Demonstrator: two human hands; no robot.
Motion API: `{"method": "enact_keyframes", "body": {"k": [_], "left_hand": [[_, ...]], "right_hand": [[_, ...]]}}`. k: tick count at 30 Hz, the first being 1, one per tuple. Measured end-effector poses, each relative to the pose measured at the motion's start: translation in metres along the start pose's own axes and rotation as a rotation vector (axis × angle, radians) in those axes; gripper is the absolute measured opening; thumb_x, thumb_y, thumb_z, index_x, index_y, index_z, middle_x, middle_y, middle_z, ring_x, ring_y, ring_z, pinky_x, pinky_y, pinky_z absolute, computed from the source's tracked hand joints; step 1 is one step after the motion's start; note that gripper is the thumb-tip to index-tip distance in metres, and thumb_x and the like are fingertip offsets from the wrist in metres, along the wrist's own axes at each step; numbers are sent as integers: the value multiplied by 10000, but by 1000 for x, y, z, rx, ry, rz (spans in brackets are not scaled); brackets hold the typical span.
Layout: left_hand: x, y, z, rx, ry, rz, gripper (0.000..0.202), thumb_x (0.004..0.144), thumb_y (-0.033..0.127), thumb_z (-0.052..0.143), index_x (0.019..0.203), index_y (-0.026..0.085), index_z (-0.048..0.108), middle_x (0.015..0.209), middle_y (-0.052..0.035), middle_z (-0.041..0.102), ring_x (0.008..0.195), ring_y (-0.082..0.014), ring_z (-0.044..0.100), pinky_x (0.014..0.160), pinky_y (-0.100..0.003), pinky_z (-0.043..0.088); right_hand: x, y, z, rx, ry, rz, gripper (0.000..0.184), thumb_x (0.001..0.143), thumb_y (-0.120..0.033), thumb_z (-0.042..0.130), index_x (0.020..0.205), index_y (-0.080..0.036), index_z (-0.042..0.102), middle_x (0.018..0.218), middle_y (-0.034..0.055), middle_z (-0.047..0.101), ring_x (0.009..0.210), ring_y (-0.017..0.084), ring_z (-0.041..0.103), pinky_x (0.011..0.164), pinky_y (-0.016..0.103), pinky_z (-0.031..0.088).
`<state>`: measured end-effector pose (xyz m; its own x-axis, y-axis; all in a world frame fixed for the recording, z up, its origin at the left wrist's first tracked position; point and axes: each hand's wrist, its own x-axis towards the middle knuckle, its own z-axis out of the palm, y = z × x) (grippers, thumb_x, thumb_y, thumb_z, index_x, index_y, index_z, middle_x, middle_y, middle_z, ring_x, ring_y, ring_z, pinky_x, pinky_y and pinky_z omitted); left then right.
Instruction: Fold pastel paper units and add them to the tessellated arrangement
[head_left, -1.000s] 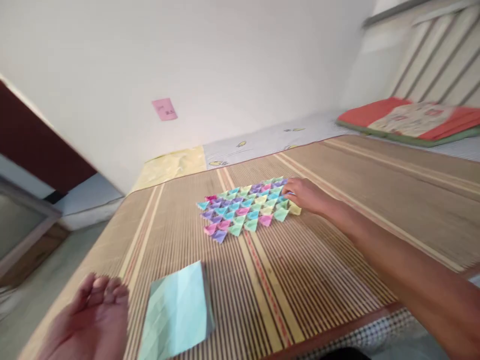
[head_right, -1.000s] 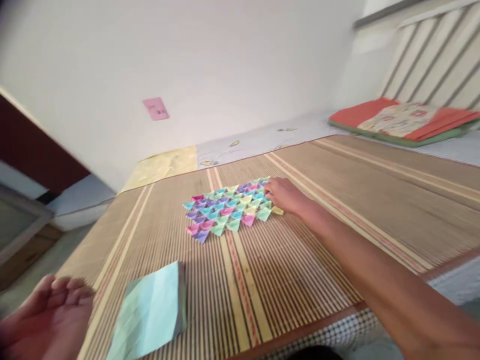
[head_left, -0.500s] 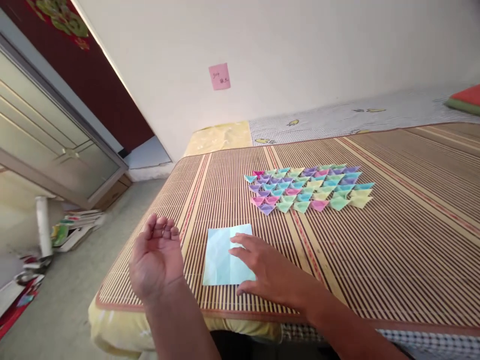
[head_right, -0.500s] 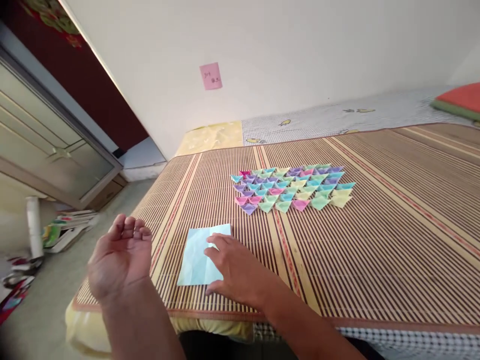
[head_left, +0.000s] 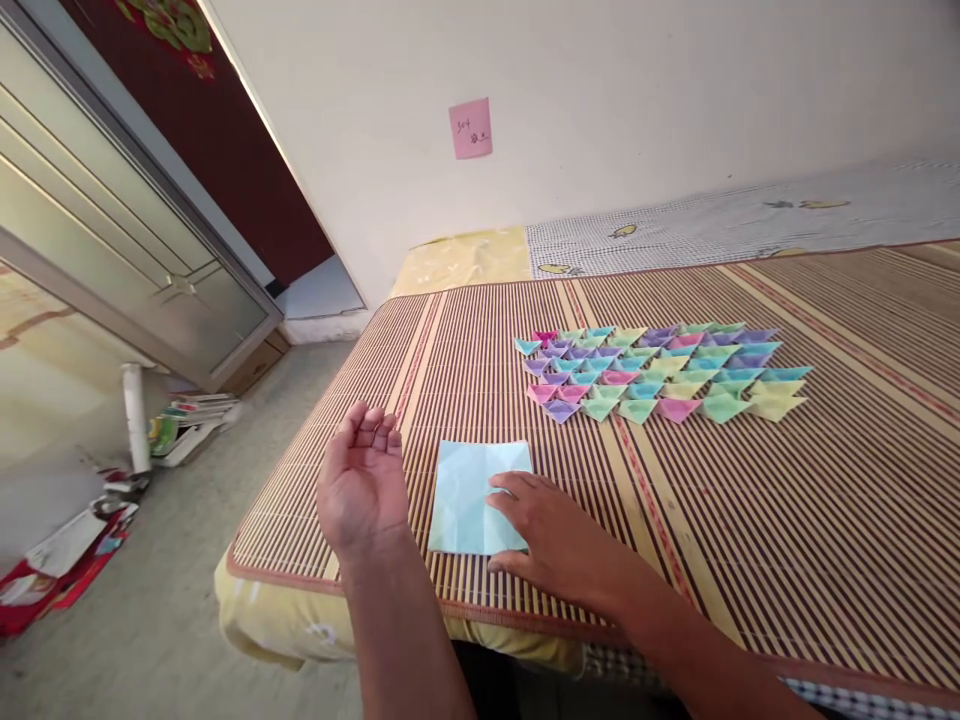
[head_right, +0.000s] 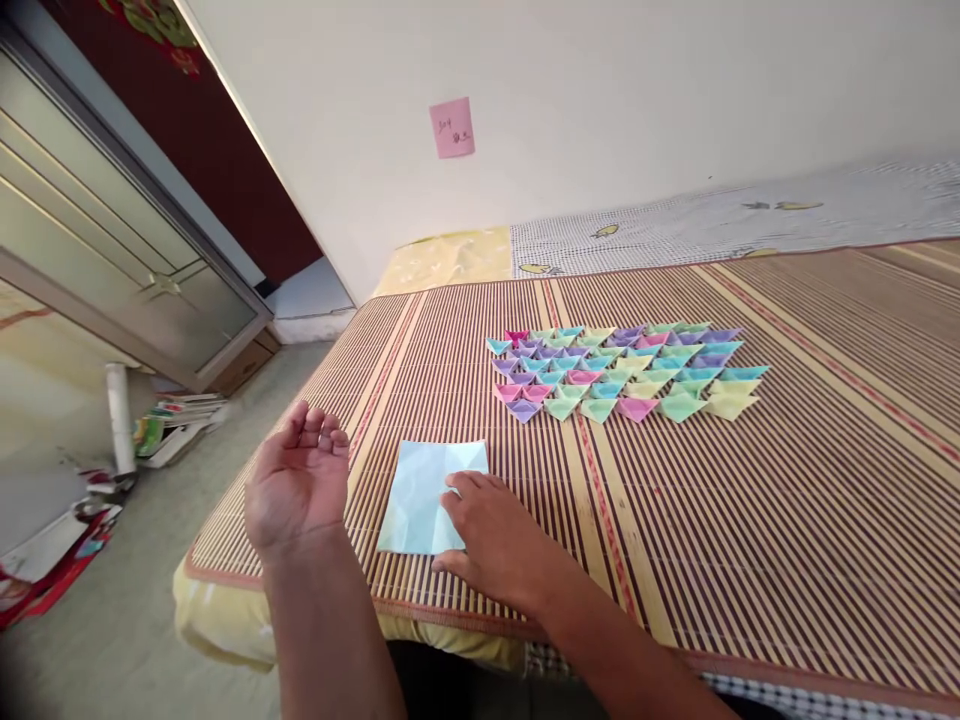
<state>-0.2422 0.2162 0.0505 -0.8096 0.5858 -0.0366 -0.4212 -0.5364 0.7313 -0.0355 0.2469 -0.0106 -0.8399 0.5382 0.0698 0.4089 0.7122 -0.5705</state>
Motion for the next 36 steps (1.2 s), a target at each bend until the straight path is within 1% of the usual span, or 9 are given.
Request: {"method": "enact_keyframes", "body": {"k": [9, 14, 18, 22, 27, 29, 31, 33, 36], "left_hand": [[4, -8, -6, 17, -73, 9, 134, 872, 264, 660, 896, 167, 749, 826, -36, 710, 841, -152, 676, 861, -301, 479], [5, -11, -6, 12, -51, -13, 131, 872, 253, 672, 899, 159, 759, 823, -34, 720, 820, -141, 678, 848, -292, 475], [6, -14, -5, 21, -60, -46, 147, 879, 260, 672, 893, 150, 768, 825, -42, 739, 809, -140, 695, 848, -289, 487], [1, -17, 2, 152, -170, 12, 230, 896, 353, 693, 955, 146, 775, 922, -87, 768, 851, -164, 709, 761, -270, 487], [-16, -26, 19, 392, -469, -60, 471, 888, 559, 693, 1118, 156, 776, 1134, -165, 759, 1062, -254, 697, 795, -307, 523], [-24, -31, 24, 450, -611, -158, 472, 828, 544, 769, 1113, 167, 784, 1076, -149, 775, 983, -262, 712, 802, -338, 542], [-30, -36, 28, 500, -678, -257, 377, 749, 438, 865, 996, 161, 802, 903, -101, 782, 820, -229, 709, 755, -331, 547], [-34, -41, 30, 545, -677, -289, 260, 707, 356, 902, 819, 150, 788, 724, -42, 730, 687, -176, 658, 678, -284, 525], [-35, -47, 33, 601, -640, -215, 248, 707, 331, 899, 666, 149, 736, 595, 12, 623, 581, -105, 537, 558, -210, 433]], "right_hand": [[1, 1, -5, 5, -10, -2, 292, 942, -376, 693, 1136, -160, 721, 1385, 183, 636, 1280, 354, 585, 1098, 506, 451], [6, 6, -1, 78, 73, -46, 234, 1035, -286, 526, 938, -164, 702, 1087, 140, 710, 1051, 286, 655, 940, 426, 511], [8, 14, -8, 207, 289, 7, 321, 1063, -268, 410, 866, -187, 651, 858, 76, 674, 810, 227, 649, 718, 324, 493], [-1, 25, -38, 485, 576, 94, 298, 1032, -379, 492, 851, -214, 663, 738, 7, 650, 688, 183, 609, 614, 261, 459], [-12, 39, -66, 761, 697, 159, 255, 931, -438, 629, 884, -203, 716, 805, 19, 722, 750, 208, 661, 672, 282, 529], [-15, 42, -71, 839, 706, 179, 273, 900, -459, 667, 914, -192, 728, 815, 28, 732, 758, 220, 679, 679, 296, 547], [-18, 43, -74, 869, 714, 196, 289, 888, -464, 688, 928, -181, 729, 809, 33, 729, 755, 222, 682, 677, 298, 552], [-20, 44, -77, 870, 715, 212, 292, 888, -463, 695, 890, -171, 718, 772, 27, 709, 701, 201, 659, 629, 276, 532], [-23, 44, -84, 866, 748, 230, 307, 874, -468, 708, 820, -166, 693, 700, 7, 660, 595, 151, 582, 531, 238, 462]]}}
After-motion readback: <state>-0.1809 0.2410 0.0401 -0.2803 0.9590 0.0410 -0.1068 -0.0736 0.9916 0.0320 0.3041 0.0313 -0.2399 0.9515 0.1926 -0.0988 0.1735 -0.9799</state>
